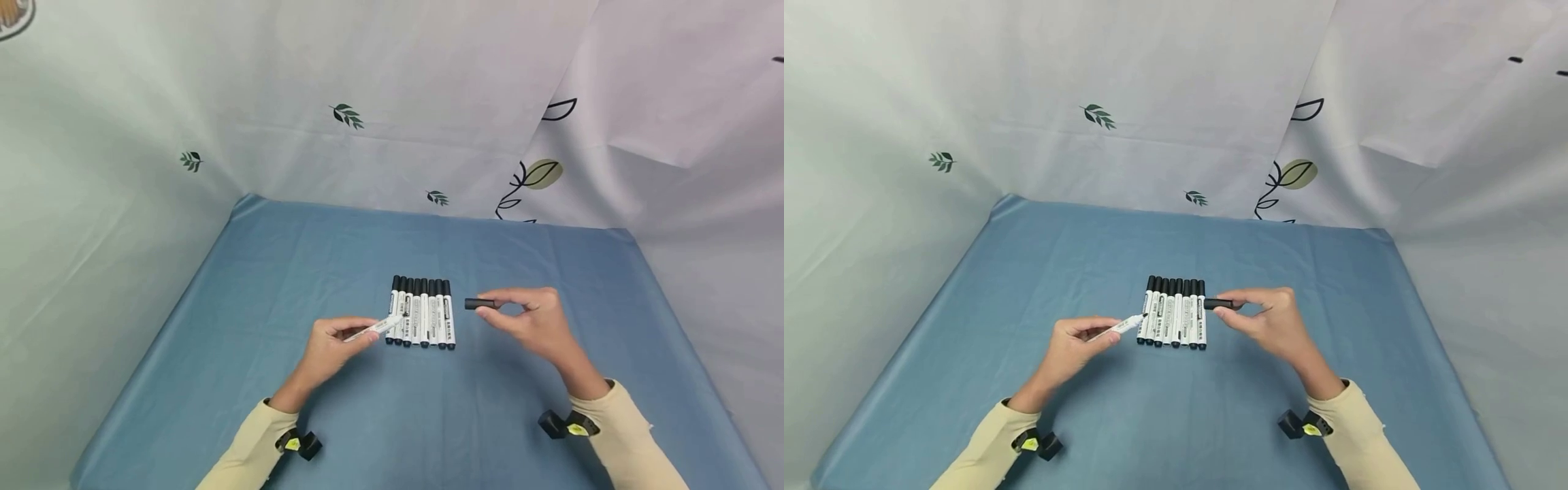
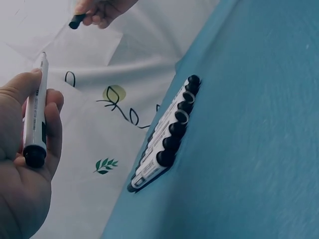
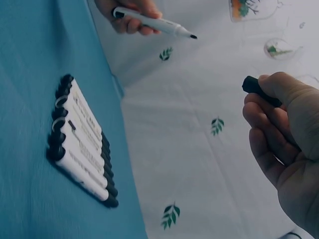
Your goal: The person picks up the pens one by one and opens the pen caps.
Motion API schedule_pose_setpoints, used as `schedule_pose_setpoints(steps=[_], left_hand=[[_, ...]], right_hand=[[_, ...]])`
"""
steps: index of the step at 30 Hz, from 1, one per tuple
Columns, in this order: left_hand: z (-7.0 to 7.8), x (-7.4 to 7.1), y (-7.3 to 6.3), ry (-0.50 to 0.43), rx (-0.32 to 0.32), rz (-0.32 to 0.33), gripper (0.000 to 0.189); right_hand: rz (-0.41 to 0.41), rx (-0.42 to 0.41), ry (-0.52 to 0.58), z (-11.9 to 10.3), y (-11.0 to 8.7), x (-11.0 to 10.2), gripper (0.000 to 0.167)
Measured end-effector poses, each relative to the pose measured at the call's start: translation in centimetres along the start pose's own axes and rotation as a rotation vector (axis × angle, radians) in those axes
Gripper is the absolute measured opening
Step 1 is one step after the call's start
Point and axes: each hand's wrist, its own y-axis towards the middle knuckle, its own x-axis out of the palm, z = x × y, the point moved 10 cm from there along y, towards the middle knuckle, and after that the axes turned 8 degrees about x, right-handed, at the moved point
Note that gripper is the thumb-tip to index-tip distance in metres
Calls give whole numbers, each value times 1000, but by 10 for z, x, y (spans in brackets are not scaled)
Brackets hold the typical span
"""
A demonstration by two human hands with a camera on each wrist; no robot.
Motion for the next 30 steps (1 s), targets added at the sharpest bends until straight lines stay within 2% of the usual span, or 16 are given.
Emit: schedule_pose_setpoints(steps=[5, 12, 16, 17, 20, 23, 30], left_hand=[[4, -19, 5, 62, 30, 75, 17], [17, -51, 14, 170, 135, 196, 16], [32, -66, 21, 200, 143, 234, 14], [32, -71, 23, 213, 128, 243, 14], [27, -90, 30, 262, 87, 268, 15], [7, -117, 35, 305, 53, 305, 17], [-11, -169, 47, 420, 15, 395, 21]], right_hand=[[44, 37, -80, 12, -1, -8, 26], [89, 53, -149, 25, -5, -17, 25], [106, 65, -171, 30, -8, -21, 23], [109, 68, -175, 32, -9, -21, 23], [114, 83, -178, 36, -12, -22, 23], [115, 99, -183, 40, -15, -23, 23], [114, 131, -192, 44, -20, -23, 24]])
